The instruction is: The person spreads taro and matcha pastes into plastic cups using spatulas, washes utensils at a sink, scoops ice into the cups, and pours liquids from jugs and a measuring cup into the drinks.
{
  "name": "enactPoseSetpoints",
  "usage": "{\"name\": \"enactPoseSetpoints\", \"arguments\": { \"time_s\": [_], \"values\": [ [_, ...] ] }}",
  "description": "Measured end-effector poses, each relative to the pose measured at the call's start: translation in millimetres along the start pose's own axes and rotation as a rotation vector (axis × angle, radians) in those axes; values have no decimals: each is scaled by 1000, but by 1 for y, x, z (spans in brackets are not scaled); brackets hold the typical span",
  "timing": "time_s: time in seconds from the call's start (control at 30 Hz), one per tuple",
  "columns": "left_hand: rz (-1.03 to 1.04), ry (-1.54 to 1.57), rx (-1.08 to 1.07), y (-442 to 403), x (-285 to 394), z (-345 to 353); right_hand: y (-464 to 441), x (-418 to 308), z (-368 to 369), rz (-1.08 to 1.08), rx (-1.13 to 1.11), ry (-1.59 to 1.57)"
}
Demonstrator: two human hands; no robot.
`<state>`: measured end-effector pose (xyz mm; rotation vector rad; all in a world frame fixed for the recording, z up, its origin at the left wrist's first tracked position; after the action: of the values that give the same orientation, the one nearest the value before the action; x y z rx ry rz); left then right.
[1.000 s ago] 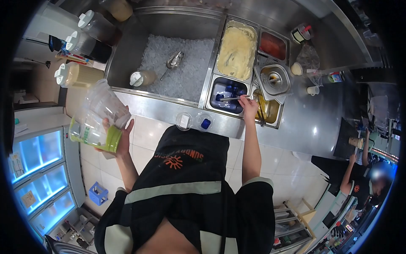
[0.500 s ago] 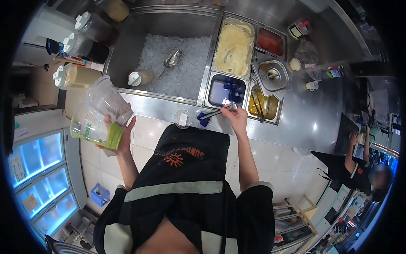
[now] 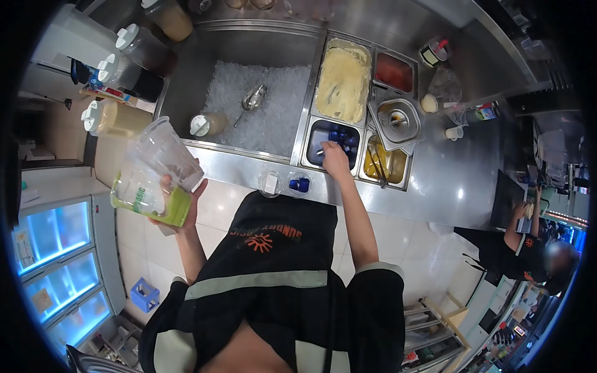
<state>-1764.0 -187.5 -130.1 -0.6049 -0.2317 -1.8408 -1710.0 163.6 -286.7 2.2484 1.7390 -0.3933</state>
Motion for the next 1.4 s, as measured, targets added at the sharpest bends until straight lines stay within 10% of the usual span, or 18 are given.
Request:
{"name": "enactPoseSetpoints", "arguments": {
  "time_s": [0.37, 0.67, 0.77, 0.9, 1.4],
  "values": [
    [-18, 16, -20, -5, 9, -7, 46, -183, 33, -484, -357, 426],
    [-100, 9, -87, -14, 20, -36, 63, -169, 2, -474, -44, -27],
    [-150, 42, -142, -23, 18, -34, 80, -148, -13, -290, 95, -366],
    [-220, 81, -239, -40, 10, -24, 102, -118, -25, 31, 471, -76],
    [-249, -101, -225, -62, -17, -15, 90, -113, 13, 243, 230, 158]
  ]
}}
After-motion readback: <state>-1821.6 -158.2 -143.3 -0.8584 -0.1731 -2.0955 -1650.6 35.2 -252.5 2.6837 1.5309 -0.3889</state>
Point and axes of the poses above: each hand's wrist, its own y-axis away from the middle knuckle, its own z-axis out of the palm, x = y × z, the point moved 5 cm from there along -y, towards the middle knuckle, and after that the axes turned 7 degrees about y, right-handed, at the moved point
